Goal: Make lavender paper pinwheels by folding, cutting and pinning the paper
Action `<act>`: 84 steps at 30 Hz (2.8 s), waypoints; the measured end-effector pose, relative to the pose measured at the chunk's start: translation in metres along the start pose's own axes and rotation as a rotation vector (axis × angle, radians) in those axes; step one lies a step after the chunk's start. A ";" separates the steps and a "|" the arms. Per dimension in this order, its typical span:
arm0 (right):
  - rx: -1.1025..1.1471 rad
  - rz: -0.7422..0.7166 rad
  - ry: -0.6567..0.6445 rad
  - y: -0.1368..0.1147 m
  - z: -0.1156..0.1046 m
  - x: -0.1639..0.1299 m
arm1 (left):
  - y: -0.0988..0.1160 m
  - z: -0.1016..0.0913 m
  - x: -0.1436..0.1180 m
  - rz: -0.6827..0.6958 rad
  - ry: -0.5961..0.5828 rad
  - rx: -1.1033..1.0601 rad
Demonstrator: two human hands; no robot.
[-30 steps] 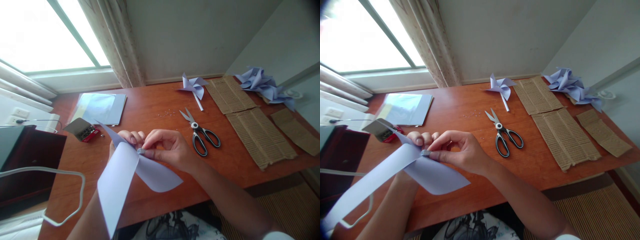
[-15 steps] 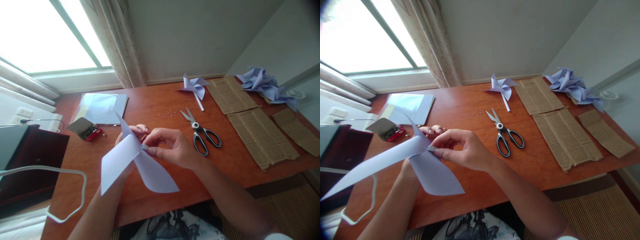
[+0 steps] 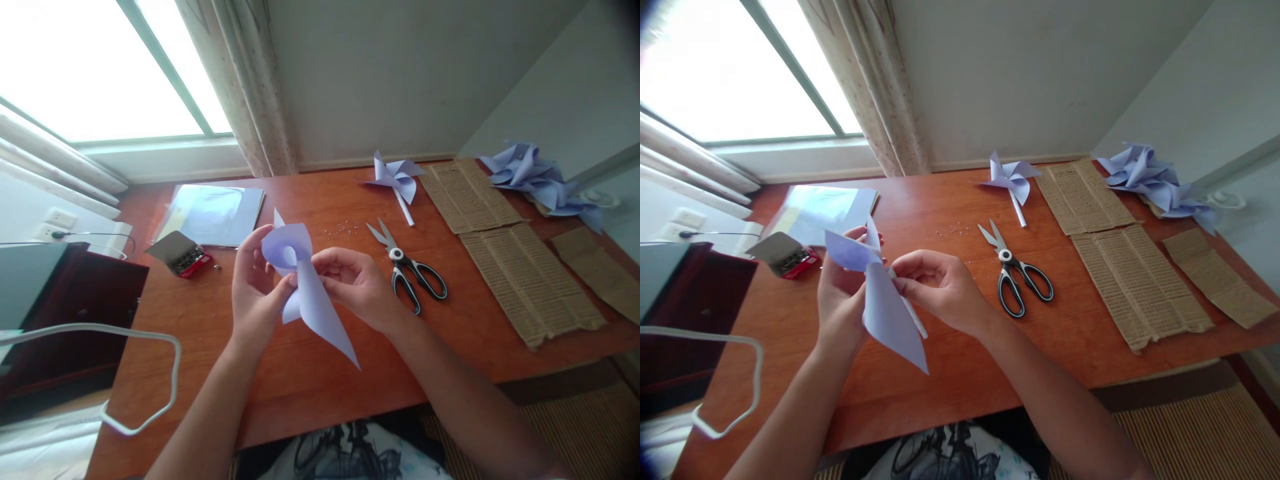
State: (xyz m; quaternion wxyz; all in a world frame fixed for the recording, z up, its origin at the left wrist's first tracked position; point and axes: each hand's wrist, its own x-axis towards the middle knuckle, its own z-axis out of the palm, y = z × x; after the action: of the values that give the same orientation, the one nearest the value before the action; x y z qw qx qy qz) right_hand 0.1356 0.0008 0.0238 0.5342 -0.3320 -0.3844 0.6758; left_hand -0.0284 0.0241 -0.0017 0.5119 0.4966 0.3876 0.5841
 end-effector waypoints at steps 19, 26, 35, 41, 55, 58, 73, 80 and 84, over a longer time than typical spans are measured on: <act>-0.148 -0.033 0.105 0.012 -0.008 0.002 | 0.019 -0.008 -0.004 0.477 -0.117 0.431; -0.197 -0.140 0.220 0.012 -0.011 0.005 | 0.020 -0.004 -0.008 0.391 -0.292 0.468; -0.705 -0.414 0.302 0.009 -0.009 0.001 | 0.010 0.004 -0.014 0.286 -0.364 0.327; -0.755 -0.484 0.333 0.008 -0.008 0.000 | 0.004 0.003 -0.015 0.298 -0.327 0.320; -0.270 -0.270 0.292 0.013 -0.013 0.007 | 0.008 0.006 -0.016 0.404 -0.384 0.473; -0.214 -0.247 0.291 0.011 -0.013 0.008 | 0.010 0.007 -0.016 0.402 -0.380 0.504; -0.052 -0.023 0.272 0.014 -0.018 0.011 | 0.013 0.003 -0.016 0.370 -0.225 0.474; 0.109 0.091 0.278 0.011 -0.013 0.013 | 0.013 -0.001 -0.014 0.443 -0.128 0.611; 0.081 0.084 0.270 0.010 -0.008 0.012 | 0.007 -0.002 -0.015 0.528 -0.206 0.716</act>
State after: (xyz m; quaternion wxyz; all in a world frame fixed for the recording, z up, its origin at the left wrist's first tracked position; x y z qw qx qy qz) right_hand 0.1358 0.0123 0.0108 0.5654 -0.4138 -0.2672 0.6616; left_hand -0.0320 0.0085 0.0022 0.1776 0.7796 0.3722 0.4713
